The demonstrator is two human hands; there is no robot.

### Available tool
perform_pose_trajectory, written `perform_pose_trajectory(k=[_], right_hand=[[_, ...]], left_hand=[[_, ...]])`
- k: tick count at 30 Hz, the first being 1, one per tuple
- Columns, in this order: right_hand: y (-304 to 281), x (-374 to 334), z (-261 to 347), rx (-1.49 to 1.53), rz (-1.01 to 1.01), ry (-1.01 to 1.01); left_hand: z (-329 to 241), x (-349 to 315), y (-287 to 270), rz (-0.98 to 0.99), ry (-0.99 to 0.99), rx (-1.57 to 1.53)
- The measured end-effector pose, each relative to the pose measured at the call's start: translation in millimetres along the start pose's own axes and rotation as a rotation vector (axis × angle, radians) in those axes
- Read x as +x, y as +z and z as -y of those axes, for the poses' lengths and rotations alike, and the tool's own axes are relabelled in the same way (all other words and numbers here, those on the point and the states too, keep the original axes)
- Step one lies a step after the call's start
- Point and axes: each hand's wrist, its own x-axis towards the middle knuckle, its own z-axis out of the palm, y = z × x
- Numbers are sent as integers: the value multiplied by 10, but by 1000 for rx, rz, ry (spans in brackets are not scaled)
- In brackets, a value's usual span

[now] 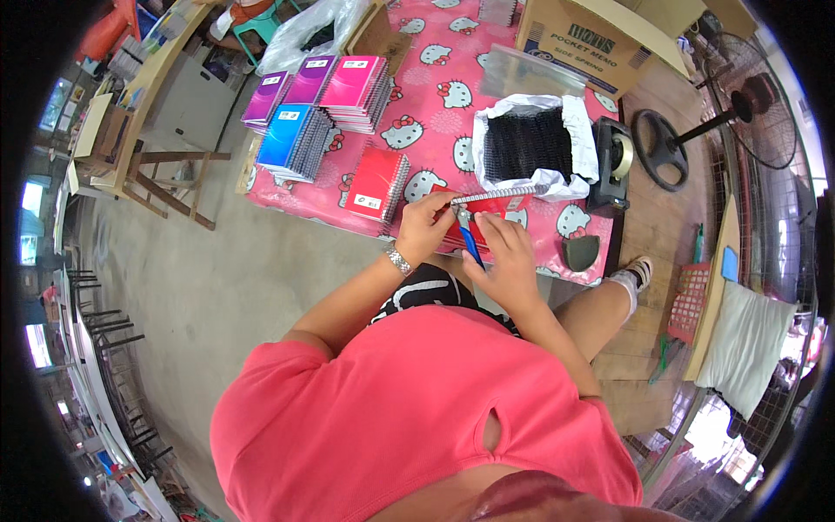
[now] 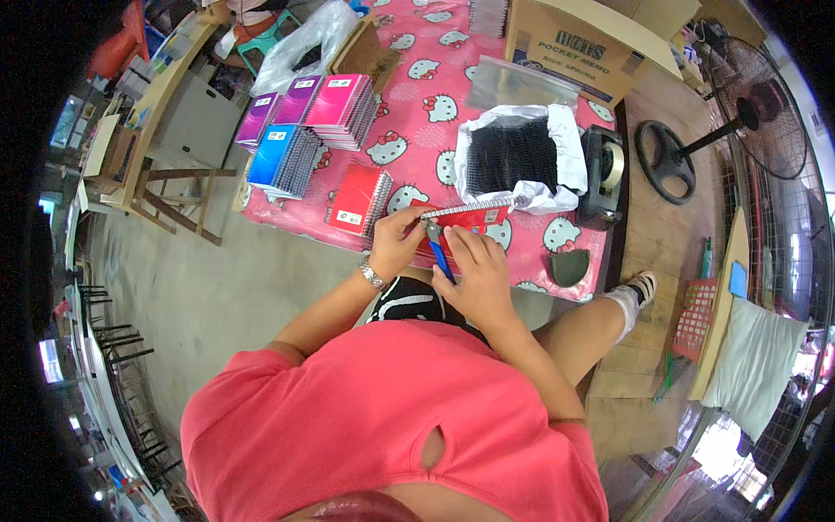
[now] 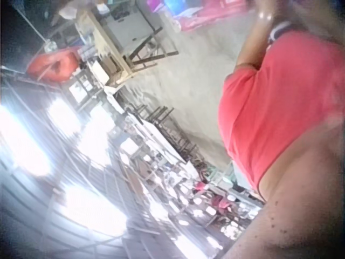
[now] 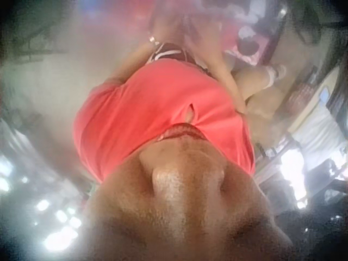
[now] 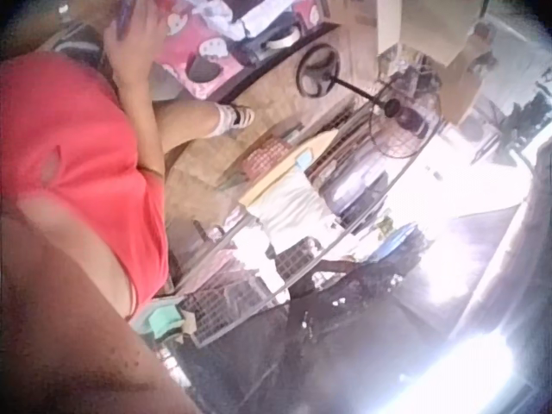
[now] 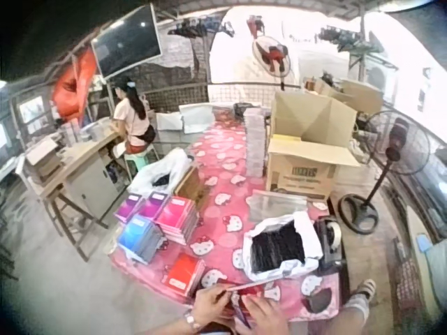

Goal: The person takes stacks of small red notebooks from a large cardboard box, places them on a table, and then threads a spiral binding through the pre-punched holes of each notebook by hand using a blue wire cutter to trim the excess.

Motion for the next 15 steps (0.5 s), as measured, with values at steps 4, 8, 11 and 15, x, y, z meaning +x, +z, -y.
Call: perform_pose_trajectory(k=[4,8,11,15], right_hand=[[67,-139,-38,433,172,396],[-78,-46,109,1447,252,1005],[80,-283,-144,1088,45,657],[14,-533,-761,409,-60,607]], left_hand=[[-17,2,8,-7,6,16],[-58,-36,-60,-66,205,75],[-34,-26,-203,-170,-44,-130],[89,21,-776,-443,-367,-639]])
